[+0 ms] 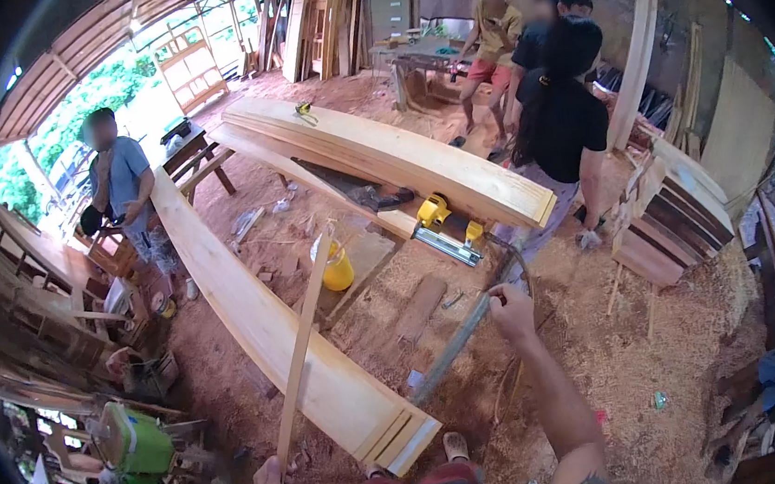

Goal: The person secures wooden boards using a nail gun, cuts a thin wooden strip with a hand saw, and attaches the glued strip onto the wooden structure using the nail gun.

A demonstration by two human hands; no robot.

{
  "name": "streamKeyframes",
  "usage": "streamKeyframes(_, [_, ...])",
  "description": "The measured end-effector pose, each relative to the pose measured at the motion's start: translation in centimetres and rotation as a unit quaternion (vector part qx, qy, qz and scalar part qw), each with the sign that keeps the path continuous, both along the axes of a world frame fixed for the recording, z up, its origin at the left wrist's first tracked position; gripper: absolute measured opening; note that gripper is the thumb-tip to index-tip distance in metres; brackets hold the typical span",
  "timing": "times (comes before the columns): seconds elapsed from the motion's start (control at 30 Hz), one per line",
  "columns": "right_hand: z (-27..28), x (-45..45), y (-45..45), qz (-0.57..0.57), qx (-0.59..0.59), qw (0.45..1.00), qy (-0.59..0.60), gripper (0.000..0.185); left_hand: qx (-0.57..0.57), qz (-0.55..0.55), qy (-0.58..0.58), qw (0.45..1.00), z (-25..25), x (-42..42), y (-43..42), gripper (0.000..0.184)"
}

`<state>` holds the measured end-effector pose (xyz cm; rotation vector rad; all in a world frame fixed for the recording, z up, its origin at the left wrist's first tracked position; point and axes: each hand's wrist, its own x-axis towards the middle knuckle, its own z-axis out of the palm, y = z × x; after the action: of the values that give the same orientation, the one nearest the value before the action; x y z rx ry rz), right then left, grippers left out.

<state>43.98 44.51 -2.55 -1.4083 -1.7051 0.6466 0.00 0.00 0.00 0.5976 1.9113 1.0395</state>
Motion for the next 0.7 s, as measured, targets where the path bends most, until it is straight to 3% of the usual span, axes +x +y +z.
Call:
streamKeyframes(0.07, [1.1,-1.8,1.0,0.011,0.017,0.999,-0.040,0.020,-0.040,0.012,0.027,0.999,1.0,0.0,-0.8,0.049])
streamKeyframes(0.1, [-2.9,1.2,2.3,0.012,0.000,1.000,-0.007,0.018,-0.073,0.001,0.069,0.995,2.7,3.8,-0.4,0.049])
streamKeyframes(0.27, [-3.3,2.9,11.6,0.011,0.077,0.993,-0.084,0.018,0.013,-0.087,0.146,0.985,-1.2,7.4,-1.7,0.046])
streamKeyframes(0.37, [-5.6,1.7,17.3,0.038,0.126,0.983,-0.128,0.025,-0.071,-0.005,0.003,0.997,1.8,10.8,-1.6,0.047])
streamKeyframes(0.47, [-5.3,-0.2,21.7,0.056,0.129,0.971,-0.194,0.032,-0.077,0.026,0.024,0.996,1.2,12.4,-2.5,0.047])
streamKeyframes(0.53, [-6.0,-2.3,24.9,0.073,0.137,0.970,-0.187,0.039,-0.049,0.082,0.054,0.994,5.7,16.9,1.2,0.047])
streamKeyframes(0.7, [-6.0,-6.9,28.1,0.099,-0.017,0.952,-0.289,0.046,-0.009,0.087,0.103,0.991,7.9,19.3,1.4,0.046])
